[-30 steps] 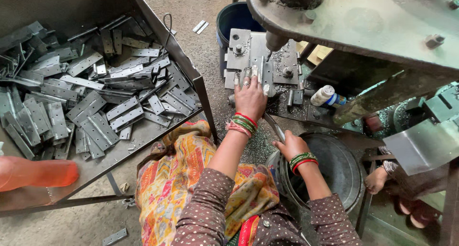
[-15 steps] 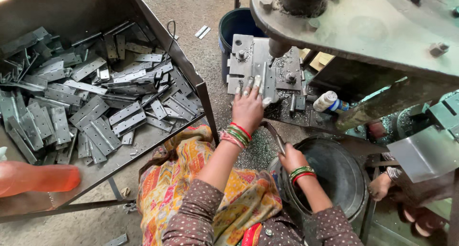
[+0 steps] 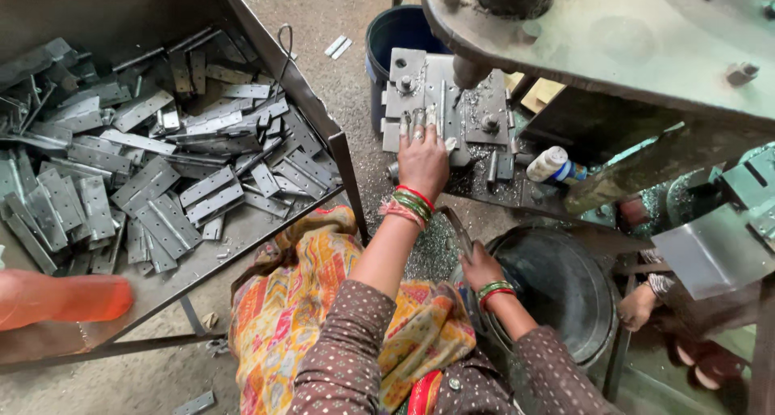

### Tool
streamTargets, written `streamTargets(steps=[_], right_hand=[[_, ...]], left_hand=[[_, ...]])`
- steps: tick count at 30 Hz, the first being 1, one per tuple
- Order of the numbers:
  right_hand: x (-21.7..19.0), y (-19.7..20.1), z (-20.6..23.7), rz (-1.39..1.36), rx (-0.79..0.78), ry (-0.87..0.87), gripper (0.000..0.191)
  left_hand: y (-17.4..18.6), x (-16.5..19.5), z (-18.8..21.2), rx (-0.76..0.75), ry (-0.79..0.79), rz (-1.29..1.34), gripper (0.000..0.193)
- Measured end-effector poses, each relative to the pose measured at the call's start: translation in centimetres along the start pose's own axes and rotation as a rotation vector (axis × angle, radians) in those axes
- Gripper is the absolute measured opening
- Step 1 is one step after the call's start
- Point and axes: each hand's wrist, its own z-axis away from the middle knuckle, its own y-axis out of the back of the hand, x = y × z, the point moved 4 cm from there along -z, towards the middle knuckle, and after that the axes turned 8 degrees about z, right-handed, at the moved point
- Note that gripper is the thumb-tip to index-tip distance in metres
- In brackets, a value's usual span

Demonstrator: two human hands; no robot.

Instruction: The person sits on the floor and repeatedly picks up metal hinge pieces from a bin, places them into a punch press machine, and operates the lever to process them. The person handles the metal pieces one at a time and returns the processed pieces to the bin.

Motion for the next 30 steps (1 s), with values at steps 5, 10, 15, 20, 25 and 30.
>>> streamTargets(steps=[5,10,15,20,25,30], right_hand=[[0.7,4.3,-1.8,0.187,-0.149,0.006,0.042],[-0.2,0.4,0.4,0.043,0.0,-0.048,0.038],[-0.3,0.1,0.5,0.005,-0.029,-0.037,0.037],[-0.1,5.0,-1.3,0.206,-0.207,-0.063,0.043],[-0.8,1.2,0.6,0.027,-0.009,-0.052,0.037],[0.3,-1.1,1.1,-0.01,0.047,-0.016,0.041]], left_hand=[[-1.8,-0.6,-2.7,-0.079,0.03,-0.017,0.03],[-1.4,-0.4,-3.8,0.062,0.025,0.031,0.033],[-0.6,-0.4,-2.9,0.002,0.022,0.039,0.033],[-0.2,-1.5,-5.0,-0.029,0.027,-0.054,0.032],[-0.3,-1.9,-6.8,-0.041,0.057,0.042,0.033],[1.0,-1.7,-4.4,-0.207,0.083,0.096,0.033]])
